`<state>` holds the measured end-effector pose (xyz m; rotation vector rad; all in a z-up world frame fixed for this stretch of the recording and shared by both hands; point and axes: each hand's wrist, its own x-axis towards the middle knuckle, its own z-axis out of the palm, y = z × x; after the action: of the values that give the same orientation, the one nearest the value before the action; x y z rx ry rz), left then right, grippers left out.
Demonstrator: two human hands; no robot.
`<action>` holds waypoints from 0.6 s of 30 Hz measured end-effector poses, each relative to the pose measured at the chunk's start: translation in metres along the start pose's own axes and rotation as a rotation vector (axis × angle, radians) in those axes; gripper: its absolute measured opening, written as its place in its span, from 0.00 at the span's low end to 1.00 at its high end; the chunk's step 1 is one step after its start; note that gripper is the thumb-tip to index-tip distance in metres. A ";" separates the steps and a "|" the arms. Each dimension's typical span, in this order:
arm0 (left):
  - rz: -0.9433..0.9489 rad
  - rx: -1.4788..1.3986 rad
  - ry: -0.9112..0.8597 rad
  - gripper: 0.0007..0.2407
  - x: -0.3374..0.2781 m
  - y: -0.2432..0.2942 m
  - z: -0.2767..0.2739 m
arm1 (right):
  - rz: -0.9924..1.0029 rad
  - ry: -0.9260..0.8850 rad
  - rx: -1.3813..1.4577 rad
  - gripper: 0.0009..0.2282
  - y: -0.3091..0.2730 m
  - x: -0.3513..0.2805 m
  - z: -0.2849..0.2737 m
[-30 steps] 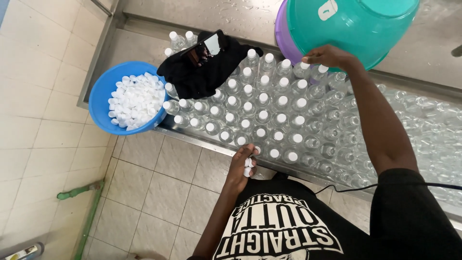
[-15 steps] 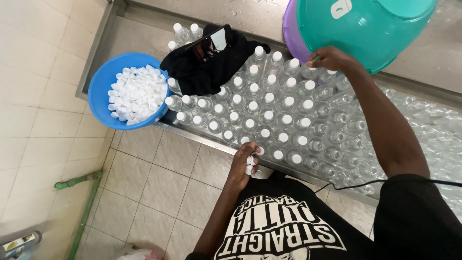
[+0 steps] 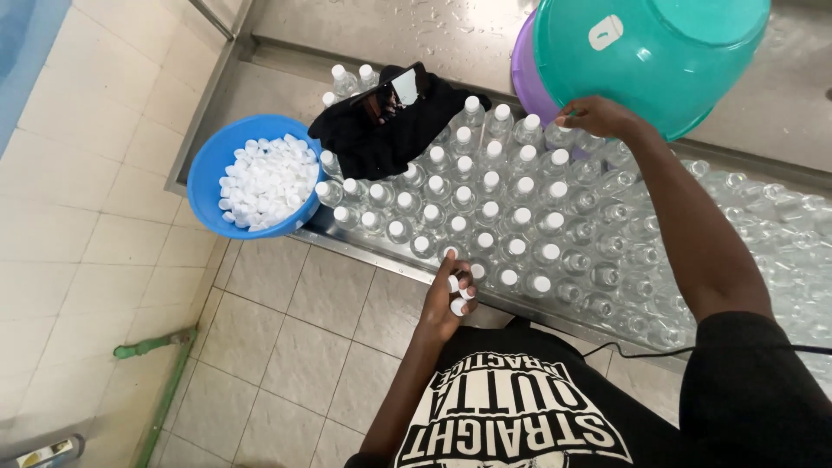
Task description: Manually placing plastic caps onto the tops of water bottles in a production line setting.
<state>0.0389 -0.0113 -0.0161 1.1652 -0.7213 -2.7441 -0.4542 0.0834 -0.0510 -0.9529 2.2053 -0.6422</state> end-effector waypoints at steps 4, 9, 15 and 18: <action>-0.034 -0.011 -0.033 0.25 0.007 -0.006 -0.002 | 0.062 0.043 -0.039 0.21 -0.005 -0.004 0.000; -0.088 -0.013 -0.140 0.27 0.009 -0.008 0.012 | -0.022 0.206 -0.204 0.16 -0.046 -0.077 0.006; -0.106 0.094 -0.391 0.17 0.015 -0.017 0.022 | -0.242 0.052 0.286 0.17 -0.119 -0.236 0.068; -0.110 0.232 -0.478 0.23 0.011 -0.020 0.037 | -0.207 -0.014 0.347 0.22 -0.132 -0.283 0.111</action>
<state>0.0075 0.0183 -0.0098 0.5822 -1.0737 -3.1361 -0.1649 0.1990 0.0612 -1.0019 1.9113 -1.0699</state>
